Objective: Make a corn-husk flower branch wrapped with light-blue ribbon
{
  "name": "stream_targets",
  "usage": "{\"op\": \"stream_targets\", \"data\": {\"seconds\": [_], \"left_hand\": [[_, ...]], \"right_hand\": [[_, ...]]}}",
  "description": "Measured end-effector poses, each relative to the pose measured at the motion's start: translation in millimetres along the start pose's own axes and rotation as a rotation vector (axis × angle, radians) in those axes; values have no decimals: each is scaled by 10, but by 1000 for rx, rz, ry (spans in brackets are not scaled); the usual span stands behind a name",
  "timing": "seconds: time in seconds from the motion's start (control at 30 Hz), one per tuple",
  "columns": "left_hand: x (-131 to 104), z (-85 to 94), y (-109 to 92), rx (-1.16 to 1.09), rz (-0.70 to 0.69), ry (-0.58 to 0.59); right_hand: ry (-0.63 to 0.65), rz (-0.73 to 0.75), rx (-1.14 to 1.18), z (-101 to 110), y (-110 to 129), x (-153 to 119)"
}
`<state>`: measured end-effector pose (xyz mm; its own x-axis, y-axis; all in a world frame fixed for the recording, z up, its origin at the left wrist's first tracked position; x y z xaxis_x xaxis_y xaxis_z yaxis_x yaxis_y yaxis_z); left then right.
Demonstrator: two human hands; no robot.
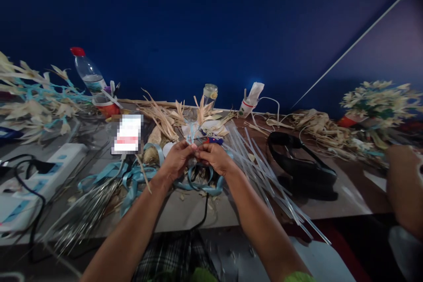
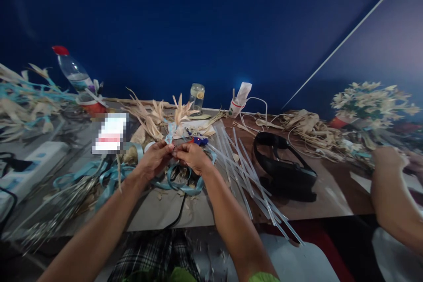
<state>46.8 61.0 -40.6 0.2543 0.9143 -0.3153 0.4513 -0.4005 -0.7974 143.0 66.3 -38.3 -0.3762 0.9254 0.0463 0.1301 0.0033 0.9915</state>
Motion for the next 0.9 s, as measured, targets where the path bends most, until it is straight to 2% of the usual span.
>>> {"op": "stream_targets", "data": {"seconds": [0.07,0.13,0.3,0.37,0.53,0.6,0.7,0.9], "left_hand": [[7,53,-15,98,-66,-93],[-7,57,-29,117,-119,-126],[-71,-172,15,-91,8,159],[-102,-208,9,-111,47,192],[-88,-156,18,-154,74,133],[-59,-95,24,-189,47,67],[-32,-22,26,-194,4,-13],[-37,-64,14,-119,28,59]], "right_hand": [[-12,22,-35,10,-8,5],[-28,63,-24,13,10,18],[32,87,222,-40,113,18],[65,78,278,-49,147,4],[63,21,330,-49,75,5],[24,11,277,-27,20,28],[-39,71,148,19,19,59],[-4,93,63,-6,99,24]]}}
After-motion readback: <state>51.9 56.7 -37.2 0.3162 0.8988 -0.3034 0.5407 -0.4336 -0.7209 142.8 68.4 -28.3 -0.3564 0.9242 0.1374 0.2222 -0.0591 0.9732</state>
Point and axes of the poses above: each hand's wrist, its own x-axis towards the middle knuckle, its own z-axis out of the back of the hand, y = z × x, the point moved 7 cm from there along x, towards the middle knuckle, and after that the axes turned 15 degrees about z, right-handed, at the moved point
